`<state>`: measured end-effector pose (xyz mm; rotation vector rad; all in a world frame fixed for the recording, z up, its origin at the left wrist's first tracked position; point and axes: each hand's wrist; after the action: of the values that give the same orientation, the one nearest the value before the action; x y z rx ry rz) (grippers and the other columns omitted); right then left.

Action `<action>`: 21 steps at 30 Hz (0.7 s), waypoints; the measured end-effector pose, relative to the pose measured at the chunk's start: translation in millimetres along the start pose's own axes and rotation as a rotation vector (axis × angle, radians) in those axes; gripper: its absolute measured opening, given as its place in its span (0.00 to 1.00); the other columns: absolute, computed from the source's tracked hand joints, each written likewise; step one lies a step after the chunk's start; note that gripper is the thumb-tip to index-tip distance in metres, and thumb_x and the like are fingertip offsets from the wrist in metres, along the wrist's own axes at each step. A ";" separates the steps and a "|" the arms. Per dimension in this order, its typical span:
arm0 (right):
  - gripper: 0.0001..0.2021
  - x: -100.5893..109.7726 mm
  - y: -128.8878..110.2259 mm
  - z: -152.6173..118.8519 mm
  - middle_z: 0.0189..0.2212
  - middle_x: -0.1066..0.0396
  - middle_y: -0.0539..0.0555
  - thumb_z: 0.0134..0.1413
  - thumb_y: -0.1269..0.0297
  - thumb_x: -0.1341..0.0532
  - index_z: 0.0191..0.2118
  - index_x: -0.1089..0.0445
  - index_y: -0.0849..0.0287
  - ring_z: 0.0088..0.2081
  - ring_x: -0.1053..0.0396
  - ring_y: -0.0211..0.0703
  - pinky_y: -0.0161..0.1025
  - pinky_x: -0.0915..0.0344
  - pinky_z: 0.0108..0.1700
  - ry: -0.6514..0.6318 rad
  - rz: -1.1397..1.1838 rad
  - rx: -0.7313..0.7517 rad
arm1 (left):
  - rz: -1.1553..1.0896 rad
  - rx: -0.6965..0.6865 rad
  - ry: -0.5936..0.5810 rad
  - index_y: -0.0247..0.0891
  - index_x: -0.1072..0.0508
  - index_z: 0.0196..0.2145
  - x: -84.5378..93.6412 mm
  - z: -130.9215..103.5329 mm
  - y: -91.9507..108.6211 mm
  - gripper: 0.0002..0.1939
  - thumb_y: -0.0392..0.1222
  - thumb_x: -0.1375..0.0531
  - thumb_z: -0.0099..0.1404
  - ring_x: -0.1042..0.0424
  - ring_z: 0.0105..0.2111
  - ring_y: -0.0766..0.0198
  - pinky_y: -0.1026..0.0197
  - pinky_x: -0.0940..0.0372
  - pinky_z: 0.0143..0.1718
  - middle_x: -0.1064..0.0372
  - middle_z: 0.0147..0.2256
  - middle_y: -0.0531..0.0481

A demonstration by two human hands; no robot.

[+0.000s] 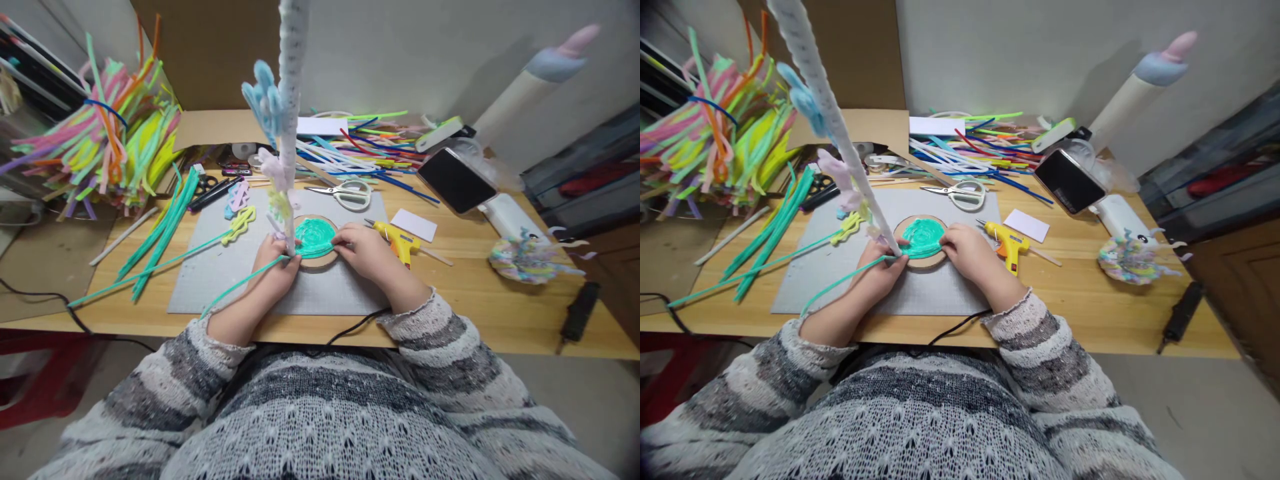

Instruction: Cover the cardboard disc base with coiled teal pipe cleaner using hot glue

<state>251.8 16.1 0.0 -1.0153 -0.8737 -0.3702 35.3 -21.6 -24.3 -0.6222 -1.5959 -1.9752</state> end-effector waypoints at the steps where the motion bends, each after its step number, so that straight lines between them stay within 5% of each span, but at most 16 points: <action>1: 0.08 0.4 -1.8 -0.6 0.33 0.26 0.56 0.53 0.78 0.39 0.31 0.26 0.59 0.37 0.30 0.44 0.41 0.34 0.42 -0.015 0.000 -0.009 | -0.006 -0.001 0.004 0.39 0.25 0.41 0.7 0.3 -0.8 0.12 0.38 0.40 0.58 0.30 0.45 0.53 0.51 0.33 0.49 0.32 0.41 0.46; 5: 0.07 0.1 -8.2 -4.4 0.32 0.26 0.55 0.52 0.78 0.38 0.30 0.26 0.59 0.35 0.30 0.43 0.40 0.36 0.39 -0.072 0.014 -0.040 | -0.026 -0.053 0.036 0.39 0.26 0.39 3.9 1.2 -3.9 0.10 0.37 0.41 0.58 0.31 0.47 0.53 0.49 0.35 0.51 0.30 0.42 0.47; 10: 0.05 -3.7 -9.7 -8.6 0.30 0.28 0.54 0.50 0.77 0.36 0.31 0.28 0.60 0.33 0.33 0.42 0.39 0.38 0.36 0.004 -0.019 -0.115 | -0.023 -0.042 0.044 0.39 0.26 0.38 3.4 0.6 -5.7 0.10 0.37 0.41 0.58 0.31 0.47 0.53 0.48 0.36 0.52 0.31 0.43 0.47; 21: 0.06 -6.7 -10.0 -9.6 0.30 0.30 0.53 0.51 0.78 0.38 0.29 0.29 0.60 0.33 0.33 0.41 0.38 0.38 0.37 0.010 -0.012 -0.005 | -0.003 -0.069 0.054 0.39 0.26 0.38 3.6 0.1 -3.6 0.09 0.36 0.41 0.58 0.32 0.49 0.52 0.47 0.36 0.53 0.30 0.43 0.46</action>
<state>245.6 2.0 -1.7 -1.0123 -0.8706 -0.3871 30.2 -21.4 -24.6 -0.5886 -1.5031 -2.0386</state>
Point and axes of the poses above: each hand's wrist, its own z-axis towards the middle knuckle, its own x-axis out of the back of the hand, y = z × x
